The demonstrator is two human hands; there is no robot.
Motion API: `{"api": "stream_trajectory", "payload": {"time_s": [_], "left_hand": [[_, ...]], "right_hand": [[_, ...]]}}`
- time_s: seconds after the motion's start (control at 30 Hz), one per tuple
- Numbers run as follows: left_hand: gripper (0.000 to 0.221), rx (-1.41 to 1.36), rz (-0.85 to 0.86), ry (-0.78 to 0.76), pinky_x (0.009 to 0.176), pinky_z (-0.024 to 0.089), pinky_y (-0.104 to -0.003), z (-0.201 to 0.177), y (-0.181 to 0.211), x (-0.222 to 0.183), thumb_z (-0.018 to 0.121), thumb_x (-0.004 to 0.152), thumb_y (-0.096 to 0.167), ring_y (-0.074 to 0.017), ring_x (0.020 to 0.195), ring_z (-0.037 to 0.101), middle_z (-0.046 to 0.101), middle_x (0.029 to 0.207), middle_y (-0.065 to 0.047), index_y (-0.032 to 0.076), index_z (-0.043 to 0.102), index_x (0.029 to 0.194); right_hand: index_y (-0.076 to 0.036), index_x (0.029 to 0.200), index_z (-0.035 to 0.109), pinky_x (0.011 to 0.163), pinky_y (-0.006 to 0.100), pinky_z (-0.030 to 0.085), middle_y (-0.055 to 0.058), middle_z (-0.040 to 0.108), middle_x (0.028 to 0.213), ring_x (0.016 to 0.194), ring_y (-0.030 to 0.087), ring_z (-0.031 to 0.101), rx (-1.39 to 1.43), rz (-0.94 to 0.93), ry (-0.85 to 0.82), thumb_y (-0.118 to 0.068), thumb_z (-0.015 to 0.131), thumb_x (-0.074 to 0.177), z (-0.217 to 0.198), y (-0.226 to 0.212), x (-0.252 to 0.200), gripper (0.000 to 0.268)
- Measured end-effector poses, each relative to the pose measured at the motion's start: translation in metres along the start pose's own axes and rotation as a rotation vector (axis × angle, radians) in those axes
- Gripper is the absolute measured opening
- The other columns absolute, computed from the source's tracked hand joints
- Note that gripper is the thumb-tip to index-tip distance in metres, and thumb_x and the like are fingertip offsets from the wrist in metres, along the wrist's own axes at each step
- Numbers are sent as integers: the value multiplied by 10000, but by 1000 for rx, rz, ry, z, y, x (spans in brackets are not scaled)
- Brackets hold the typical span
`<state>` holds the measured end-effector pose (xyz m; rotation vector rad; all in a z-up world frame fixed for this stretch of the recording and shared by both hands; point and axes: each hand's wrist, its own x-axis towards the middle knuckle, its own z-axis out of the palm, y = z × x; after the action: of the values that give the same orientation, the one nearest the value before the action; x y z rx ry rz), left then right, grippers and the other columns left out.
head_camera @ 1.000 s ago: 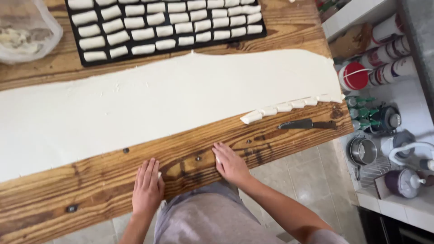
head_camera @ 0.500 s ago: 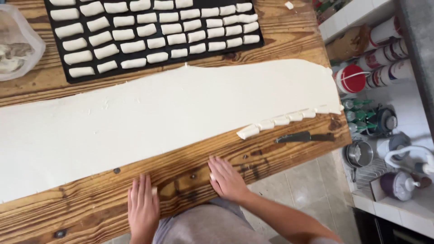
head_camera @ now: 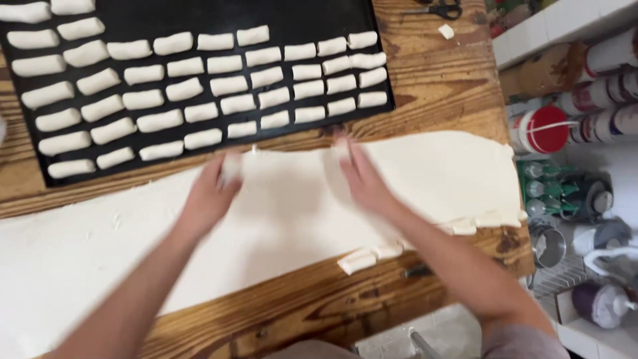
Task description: Cut a long sheet of dough into small rectangular pieces and arrange them neatly on a baking tray.
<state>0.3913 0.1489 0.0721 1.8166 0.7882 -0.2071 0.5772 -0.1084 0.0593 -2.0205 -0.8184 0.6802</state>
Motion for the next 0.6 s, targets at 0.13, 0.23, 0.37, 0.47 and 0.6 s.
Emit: {"api": "stream_trajectory", "payload": {"time_s": [0.13, 0.23, 0.37, 0.47, 0.6], "left_hand": [[372, 137, 277, 77, 965, 480, -533, 1, 76, 159, 810, 882, 243, -435, 1118, 646, 700, 1100, -183, 49, 695, 1177], [349, 267, 515, 154, 744, 526, -321, 0, 113, 235, 830, 724, -10, -159, 818, 706, 785, 923, -14, 133, 758, 1034], [388, 237, 301, 149, 722, 451, -372, 6, 112, 265, 466, 773, -156, -174, 993, 627, 636, 1094, -49, 123, 594, 1010], [371, 316, 403, 206, 700, 443, -384, 33, 96, 272, 471, 773, -146, -196, 942, 601, 615, 1051, -61, 103, 591, 1020], [352, 392, 541, 319, 670, 432, -400, 49, 74, 256, 479, 773, -134, -225, 874, 565, 587, 993, -77, 75, 587, 1034]], "right_hand": [[-20, 1408, 495, 1050, 548, 463, 220, 639, 1279, 1213, 449, 606, -303, -373, 71, -129, 627, 1039, -50, 21, 154, 407], [-109, 1249, 534, 826, 448, 482, 124, 723, 1116, 989, 341, 647, -439, -370, 74, -35, 717, 963, -68, 27, 229, 348], [-105, 944, 539, 686, 355, 403, 4, 533, 842, 749, 160, 515, -398, -285, 79, -100, 777, 1027, -63, 79, 286, 253], [-130, 783, 407, 629, 397, 324, -16, 384, 715, 693, 168, 386, -529, -206, 57, -211, 810, 1110, -52, 120, 292, 525], [-124, 891, 500, 641, 452, 384, 43, 506, 825, 764, 263, 486, -638, -217, 34, -241, 742, 1108, -45, 123, 279, 346]]}}
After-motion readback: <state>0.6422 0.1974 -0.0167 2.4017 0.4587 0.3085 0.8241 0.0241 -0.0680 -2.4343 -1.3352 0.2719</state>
